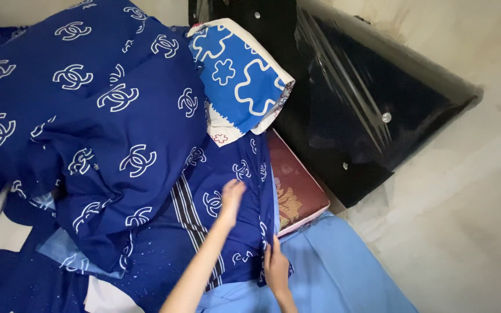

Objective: Covering a mattress with a blue patterned bed sheet and arranging pillows.

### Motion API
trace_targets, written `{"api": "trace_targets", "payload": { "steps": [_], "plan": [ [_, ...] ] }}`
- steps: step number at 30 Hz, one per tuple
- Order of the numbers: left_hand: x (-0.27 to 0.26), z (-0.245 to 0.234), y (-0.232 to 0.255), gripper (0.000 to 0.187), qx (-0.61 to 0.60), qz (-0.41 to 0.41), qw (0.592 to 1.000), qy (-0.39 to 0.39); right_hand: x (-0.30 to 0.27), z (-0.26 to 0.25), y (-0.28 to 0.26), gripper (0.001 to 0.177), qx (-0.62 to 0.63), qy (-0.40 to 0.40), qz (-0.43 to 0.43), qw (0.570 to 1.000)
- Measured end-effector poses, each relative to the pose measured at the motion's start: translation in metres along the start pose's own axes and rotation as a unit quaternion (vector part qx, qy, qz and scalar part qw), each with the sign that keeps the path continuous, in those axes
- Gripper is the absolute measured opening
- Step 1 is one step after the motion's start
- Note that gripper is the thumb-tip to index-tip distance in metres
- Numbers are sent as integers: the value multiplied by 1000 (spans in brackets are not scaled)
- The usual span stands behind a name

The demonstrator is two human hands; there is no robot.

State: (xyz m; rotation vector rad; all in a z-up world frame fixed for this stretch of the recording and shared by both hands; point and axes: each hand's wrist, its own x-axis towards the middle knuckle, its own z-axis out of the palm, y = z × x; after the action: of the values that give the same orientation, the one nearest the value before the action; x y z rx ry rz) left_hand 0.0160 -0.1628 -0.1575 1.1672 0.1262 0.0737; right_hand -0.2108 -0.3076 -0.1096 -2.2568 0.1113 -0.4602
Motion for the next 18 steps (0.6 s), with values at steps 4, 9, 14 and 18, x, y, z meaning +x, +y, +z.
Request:
{"api": "trace_targets", "payload": {
  "steps": [4, 9, 14, 18],
  "plan": [
    [-7, -29, 87, 57, -144, -147, 976, 67, -14, 13, 8, 48, 32, 31, 25, 999],
    [2, -46, 106, 69, 133, 63, 989, -15, -23, 26, 10, 54, 117, 97, 38, 988],
    [-20, -59, 69, 100, 512, 84, 850, -86, -24, 22, 8, 67, 195, 65, 62, 977],
    [-66, -35, 98, 137, 683, 33, 703, -197, -21, 22, 19, 70, 204, 56, 19, 977]
  ]
}}
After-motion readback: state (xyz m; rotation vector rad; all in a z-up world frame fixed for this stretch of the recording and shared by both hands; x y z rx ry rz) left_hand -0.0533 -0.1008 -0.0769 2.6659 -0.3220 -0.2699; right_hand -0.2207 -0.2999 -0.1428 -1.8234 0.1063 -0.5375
